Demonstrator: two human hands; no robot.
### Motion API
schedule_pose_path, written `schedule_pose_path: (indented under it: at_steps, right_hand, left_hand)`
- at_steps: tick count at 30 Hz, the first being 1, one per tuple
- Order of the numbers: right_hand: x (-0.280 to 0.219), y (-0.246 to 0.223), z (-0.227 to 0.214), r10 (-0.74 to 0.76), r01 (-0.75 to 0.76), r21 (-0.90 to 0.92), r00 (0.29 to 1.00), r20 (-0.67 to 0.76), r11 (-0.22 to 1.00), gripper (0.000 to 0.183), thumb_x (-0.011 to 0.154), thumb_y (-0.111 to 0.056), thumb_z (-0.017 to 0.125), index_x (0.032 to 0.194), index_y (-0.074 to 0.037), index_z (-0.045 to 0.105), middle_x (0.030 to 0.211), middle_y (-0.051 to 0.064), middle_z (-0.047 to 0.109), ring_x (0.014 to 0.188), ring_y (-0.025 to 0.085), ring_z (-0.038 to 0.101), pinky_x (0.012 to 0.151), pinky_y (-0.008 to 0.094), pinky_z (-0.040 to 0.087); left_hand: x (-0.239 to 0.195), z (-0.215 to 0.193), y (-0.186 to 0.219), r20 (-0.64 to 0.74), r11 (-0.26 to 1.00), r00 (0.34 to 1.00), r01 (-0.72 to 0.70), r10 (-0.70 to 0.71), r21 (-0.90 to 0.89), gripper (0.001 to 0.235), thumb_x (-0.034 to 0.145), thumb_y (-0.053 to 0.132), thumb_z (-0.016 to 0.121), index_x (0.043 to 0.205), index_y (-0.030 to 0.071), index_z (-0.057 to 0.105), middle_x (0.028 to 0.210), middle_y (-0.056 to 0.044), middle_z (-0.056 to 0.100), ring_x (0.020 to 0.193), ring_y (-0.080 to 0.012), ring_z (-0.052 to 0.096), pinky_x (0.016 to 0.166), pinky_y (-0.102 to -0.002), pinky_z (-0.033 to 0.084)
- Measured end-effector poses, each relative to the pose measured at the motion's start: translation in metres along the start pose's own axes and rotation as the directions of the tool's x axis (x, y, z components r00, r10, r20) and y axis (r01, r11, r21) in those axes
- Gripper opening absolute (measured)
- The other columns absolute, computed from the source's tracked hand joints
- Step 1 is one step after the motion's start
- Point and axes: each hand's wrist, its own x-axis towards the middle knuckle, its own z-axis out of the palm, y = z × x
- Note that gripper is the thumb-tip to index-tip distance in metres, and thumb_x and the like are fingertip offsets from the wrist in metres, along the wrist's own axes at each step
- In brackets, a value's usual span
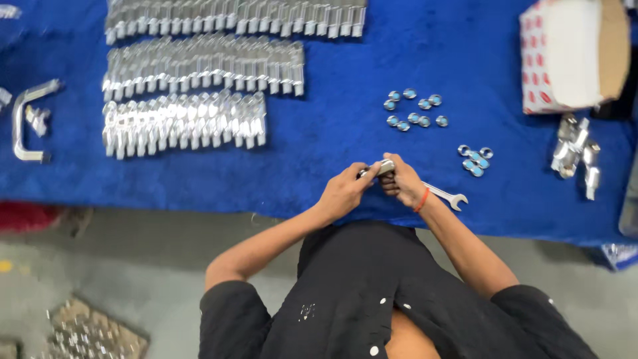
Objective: The person assembles metal rod components by hand and using a wrench, screwing nuts onto the rods and organizing finished parts on a blue-covered table.
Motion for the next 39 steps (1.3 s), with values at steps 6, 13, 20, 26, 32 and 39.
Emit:
schedule_pose_path:
  at_steps: [6, 13, 20, 26, 32, 39]
  right_hand:
    - [-0.028, -0.020, 0.057, -0.942, 0.362, -0.932, 0.322, 0.101, 0.024, 0.043, 0.109, -0.030, 0.047, 0.073, -0.008, 0.053, 0.066, 0.011, 0.053, 0.059, 0.030, 0.054, 0.057, 0.043, 0.040]
    - [-0.084, -0.052, 0.066, -0.919, 0.439, -0.853, 0.131, 0.371, -0.281, 0.036, 0.106, -0.026, 0.049, 0.077, -0.005, 0.054, 0.072, 0.013, 0.052, 0.065, 0.032, 0.054, 0.062, 0.042, 0.043]
    - [-0.067, 0.003, 0.043, -0.411, 0.399, -0.109, 0.846, -0.339, 0.911, 0.045, 0.109, -0.033, 0.042, 0.075, -0.008, 0.058, 0.064, 0.003, 0.052, 0.057, 0.020, 0.049, 0.052, 0.035, 0.039]
    - [-0.071, -0.013, 0.012, -0.367, 0.326, -0.177, 0.878, -0.308, 0.929, 0.045, 0.106, -0.033, 0.046, 0.073, -0.006, 0.058, 0.064, 0.007, 0.056, 0.057, 0.022, 0.054, 0.054, 0.037, 0.043]
    - [-0.091, -0.031, 0.023, -0.986, 0.235, -0.972, 0.162, 0.046, -0.007, 0.040, 0.105, -0.029, 0.050, 0.076, -0.003, 0.057, 0.069, 0.013, 0.055, 0.060, 0.027, 0.054, 0.056, 0.041, 0.043]
    - [-0.076, -0.033, -0.007, -0.678, 0.568, -0.376, 0.661, -0.323, 0.733, 0.041, 0.109, -0.028, 0.046, 0.076, -0.006, 0.054, 0.067, 0.008, 0.048, 0.053, 0.020, 0.045, 0.055, 0.036, 0.037]
  left_hand:
    - [0.016, 0.025, 0.027, 0.315, 0.362, 0.815, 0.516, -0.485, -0.777, 0.056, 0.101, 0.016, 0.073, 0.153, 0.002, 0.056, 0.100, -0.005, 0.057, 0.085, -0.0179, 0.067, 0.074, -0.031, 0.057]
    - [0.020, 0.008, 0.069, 0.381, 0.348, 0.827, 0.530, -0.413, -0.773, 0.062, 0.099, 0.013, 0.065, 0.156, 0.003, 0.042, 0.111, -0.009, 0.054, 0.083, -0.0233, 0.068, 0.073, -0.035, 0.058]
    - [0.017, 0.006, 0.016, 0.138, 0.988, 0.982, -0.116, 0.129, -0.097, 0.067, 0.087, -0.003, 0.063, 0.152, 0.003, 0.048, 0.121, -0.020, 0.056, 0.102, -0.0376, 0.061, 0.086, -0.043, 0.052]
    - [0.029, 0.031, 0.017, 0.211, 0.954, 0.977, 0.044, 0.021, -0.298, 0.060, 0.093, 0.004, 0.064, 0.152, 0.004, 0.049, 0.120, -0.019, 0.059, 0.104, -0.0339, 0.062, 0.089, -0.042, 0.053]
    - [0.034, 0.070, 0.074, 0.567, -0.029, 0.712, 0.612, -0.415, -0.790, 0.056, 0.100, 0.021, 0.064, 0.151, 0.002, 0.051, 0.110, -0.014, 0.058, 0.079, -0.0156, 0.066, 0.069, -0.030, 0.057]
    - [0.040, 0.061, 0.093, 0.149, 0.935, 0.943, 0.318, -0.296, -0.157, 0.061, 0.095, 0.010, 0.069, 0.152, 0.007, 0.049, 0.120, -0.019, 0.058, 0.088, -0.0352, 0.067, 0.072, -0.042, 0.055]
